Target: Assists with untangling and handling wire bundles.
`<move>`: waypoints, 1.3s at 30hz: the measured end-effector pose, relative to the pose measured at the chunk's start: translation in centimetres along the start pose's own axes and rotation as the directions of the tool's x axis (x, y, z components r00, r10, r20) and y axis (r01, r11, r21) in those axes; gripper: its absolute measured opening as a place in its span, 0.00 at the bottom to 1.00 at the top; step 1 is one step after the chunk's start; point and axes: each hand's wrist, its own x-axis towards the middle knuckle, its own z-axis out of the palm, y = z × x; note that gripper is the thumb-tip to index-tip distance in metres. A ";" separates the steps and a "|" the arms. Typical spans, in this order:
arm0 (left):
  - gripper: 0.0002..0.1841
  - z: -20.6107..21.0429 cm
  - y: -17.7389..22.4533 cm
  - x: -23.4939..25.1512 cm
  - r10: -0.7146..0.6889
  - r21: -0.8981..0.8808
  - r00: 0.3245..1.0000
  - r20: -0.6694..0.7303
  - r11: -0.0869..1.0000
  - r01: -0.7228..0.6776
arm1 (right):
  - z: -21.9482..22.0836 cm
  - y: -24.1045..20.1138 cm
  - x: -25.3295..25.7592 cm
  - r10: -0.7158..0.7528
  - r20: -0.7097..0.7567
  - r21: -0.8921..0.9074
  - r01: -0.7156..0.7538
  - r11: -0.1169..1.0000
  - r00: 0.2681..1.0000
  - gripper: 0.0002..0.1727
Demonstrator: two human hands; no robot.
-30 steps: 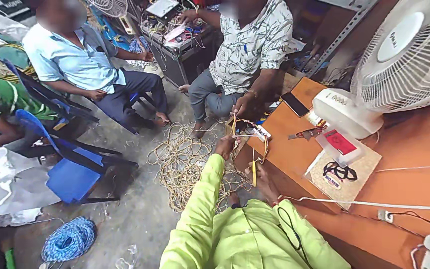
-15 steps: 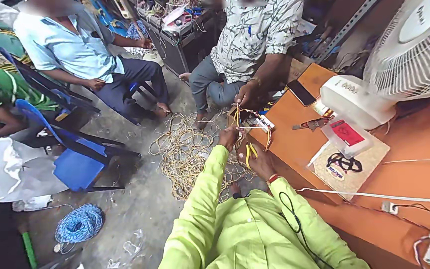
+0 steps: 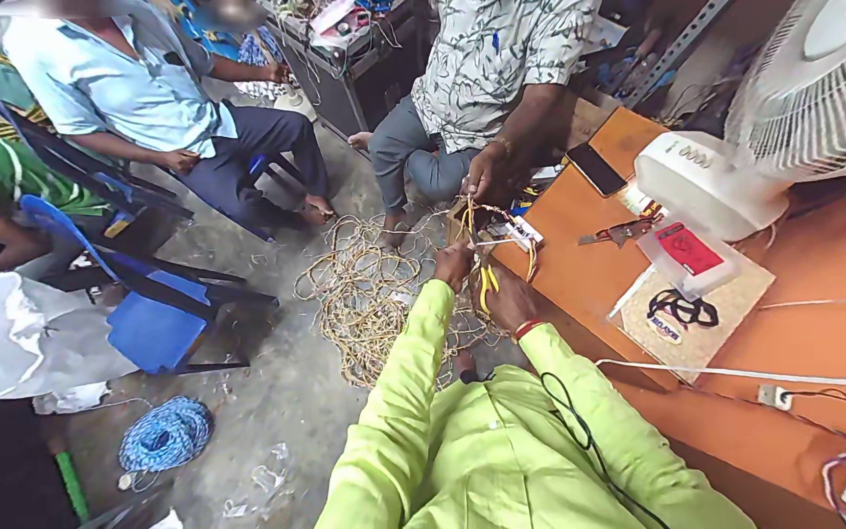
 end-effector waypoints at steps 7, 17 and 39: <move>0.14 -1.1 1.3 1.2 0.034 0.014 0.997 0.063 0.999 -0.035 | -1.0 2.3 -0.9 -0.026 -0.138 0.370 0.076 0.926 0.990 0.27; 0.14 -1.7 2.2 -1.4 -0.023 0.054 0.999 0.035 0.998 0.021 | -6.3 14.9 5.1 0.483 -0.068 0.018 -0.483 0.875 0.873 0.34; 0.13 -1.3 1.4 -0.4 -0.034 0.031 0.998 -0.061 0.999 0.036 | -7.8 21.5 8.8 0.438 -0.083 0.049 -0.436 0.899 0.895 0.44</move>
